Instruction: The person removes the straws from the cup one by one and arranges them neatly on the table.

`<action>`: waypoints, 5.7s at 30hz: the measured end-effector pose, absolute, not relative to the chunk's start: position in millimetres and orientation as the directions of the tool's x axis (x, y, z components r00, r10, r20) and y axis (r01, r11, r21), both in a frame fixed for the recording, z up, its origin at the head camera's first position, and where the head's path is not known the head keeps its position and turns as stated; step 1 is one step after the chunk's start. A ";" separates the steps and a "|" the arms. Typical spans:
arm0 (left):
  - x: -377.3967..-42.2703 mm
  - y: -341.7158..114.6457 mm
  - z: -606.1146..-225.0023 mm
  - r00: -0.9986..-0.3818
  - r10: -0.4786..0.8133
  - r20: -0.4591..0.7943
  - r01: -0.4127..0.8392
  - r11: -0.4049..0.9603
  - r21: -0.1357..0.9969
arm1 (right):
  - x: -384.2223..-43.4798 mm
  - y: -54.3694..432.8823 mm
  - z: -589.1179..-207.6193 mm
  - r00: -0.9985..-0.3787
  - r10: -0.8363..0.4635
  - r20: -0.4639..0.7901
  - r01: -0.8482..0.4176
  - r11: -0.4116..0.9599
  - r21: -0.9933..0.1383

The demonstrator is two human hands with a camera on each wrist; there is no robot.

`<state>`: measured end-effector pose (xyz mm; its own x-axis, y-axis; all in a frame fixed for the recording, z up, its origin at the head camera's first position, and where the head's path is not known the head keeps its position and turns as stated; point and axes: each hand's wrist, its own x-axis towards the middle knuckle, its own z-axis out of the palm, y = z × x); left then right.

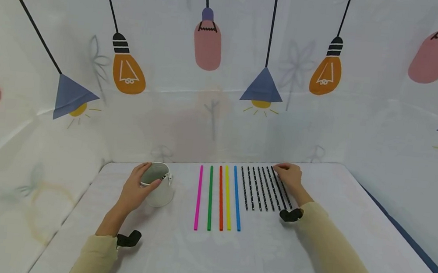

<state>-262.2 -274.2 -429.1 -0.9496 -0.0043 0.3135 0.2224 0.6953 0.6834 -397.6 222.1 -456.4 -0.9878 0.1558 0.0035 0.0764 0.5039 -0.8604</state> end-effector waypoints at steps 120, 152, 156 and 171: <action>-264.2 -281.9 -423.9 -0.950 0.022 0.310 0.234 0.710 0.664 | -351.2 203.5 -342.9 -0.920 -0.175 0.350 -0.387 0.264 -0.884; -262.7 -277.8 -434.2 -0.953 -0.001 0.302 0.214 0.701 0.680 | -400.8 277.7 -433.3 -1.000 -0.004 0.001 -0.003 0.504 -0.863; -262.2 -276.0 -432.5 -0.952 0.001 0.305 0.219 0.699 0.681 | -401.6 279.7 -440.7 -1.000 0.010 -0.012 0.016 0.509 -0.861; -258.1 -272.6 -429.5 -0.958 -0.014 0.285 0.197 0.690 0.696 | -404.3 274.1 -453.9 -0.996 0.059 -0.067 0.088 0.552 -0.829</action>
<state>-258.1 -272.6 -429.5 -0.9583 -0.0137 0.2853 0.1975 0.6899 0.6965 -404.3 274.1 -453.9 -0.9960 0.0588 -0.0666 0.0881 0.5520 -0.8292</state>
